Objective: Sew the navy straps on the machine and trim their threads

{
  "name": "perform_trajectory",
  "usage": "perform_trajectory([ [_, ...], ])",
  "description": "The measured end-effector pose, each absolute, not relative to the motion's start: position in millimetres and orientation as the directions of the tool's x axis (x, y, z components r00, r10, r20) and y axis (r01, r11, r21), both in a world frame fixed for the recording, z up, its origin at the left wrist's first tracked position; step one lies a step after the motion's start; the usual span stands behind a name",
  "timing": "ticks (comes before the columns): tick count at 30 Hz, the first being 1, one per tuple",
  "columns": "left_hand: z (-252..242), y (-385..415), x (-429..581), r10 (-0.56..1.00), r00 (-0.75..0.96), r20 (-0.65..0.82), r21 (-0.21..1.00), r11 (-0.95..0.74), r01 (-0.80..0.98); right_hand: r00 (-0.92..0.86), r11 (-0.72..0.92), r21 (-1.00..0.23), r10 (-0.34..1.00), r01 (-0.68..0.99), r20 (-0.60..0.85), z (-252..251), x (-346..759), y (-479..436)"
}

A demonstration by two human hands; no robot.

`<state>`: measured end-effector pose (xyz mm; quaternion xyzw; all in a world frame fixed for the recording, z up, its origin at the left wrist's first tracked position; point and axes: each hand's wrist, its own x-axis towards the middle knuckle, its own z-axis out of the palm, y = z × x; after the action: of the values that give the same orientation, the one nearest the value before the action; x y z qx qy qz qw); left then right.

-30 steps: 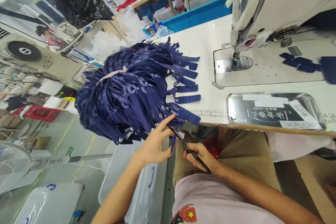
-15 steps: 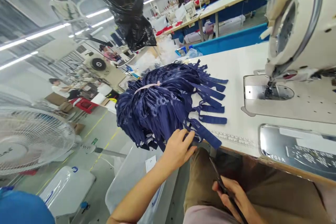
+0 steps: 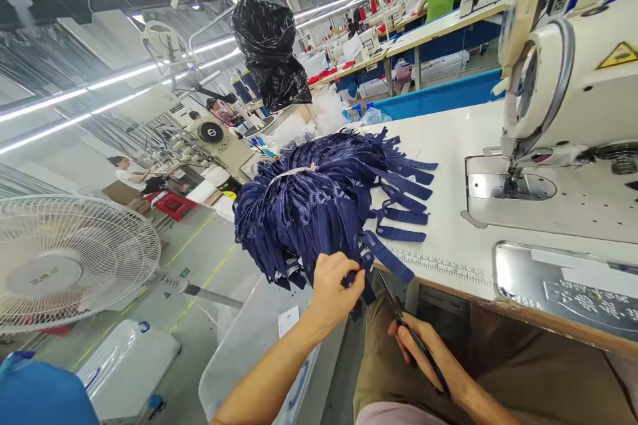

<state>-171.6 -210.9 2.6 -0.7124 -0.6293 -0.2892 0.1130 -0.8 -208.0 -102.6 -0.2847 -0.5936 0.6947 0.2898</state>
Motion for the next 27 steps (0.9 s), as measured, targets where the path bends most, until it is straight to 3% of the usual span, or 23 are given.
perform_trajectory([
  [5, 5, -208, -175, 0.765, 0.047, 0.643, 0.227, -0.249, 0.941, -0.708, -0.026, -0.999, 0.706, -0.027, 0.001, -86, -14, -191],
  [9, 9, -196, -183, 0.820, 0.249, 0.516, 0.266, -0.430, 0.863, -0.692, -0.038, -0.999, 0.722, -0.031, -0.006, -83, -18, -185],
  [14, 10, -181, -189, 0.916, 0.346, 0.203, 0.454, -0.402, 0.795, -0.666, -0.061, -0.997, 0.746, -0.053, -0.011, -85, -17, -185],
  [19, 17, -182, -199, 0.955, 0.235, 0.181, 0.692, -0.293, 0.660, -0.665, -0.085, -0.990, 0.747, -0.110, 0.010, -95, -12, -194],
  [22, 29, -184, -203, 0.966, 0.217, 0.139, 0.805, -0.238, 0.543, -0.678, -0.247, -0.937, 0.735, -0.247, -0.015, -97, -18, -193],
  [24, 35, -182, -200, 0.974, 0.196, 0.110, 0.818, -0.201, 0.539, -0.702, -0.390, -0.858, 0.711, -0.334, -0.049, -94, -25, -189],
  [27, 37, -173, -190, 0.990, 0.114, 0.087, 0.677, -0.143, 0.722, -0.728, -0.460, -0.798, 0.684, -0.389, -0.040, -87, -34, -180],
])
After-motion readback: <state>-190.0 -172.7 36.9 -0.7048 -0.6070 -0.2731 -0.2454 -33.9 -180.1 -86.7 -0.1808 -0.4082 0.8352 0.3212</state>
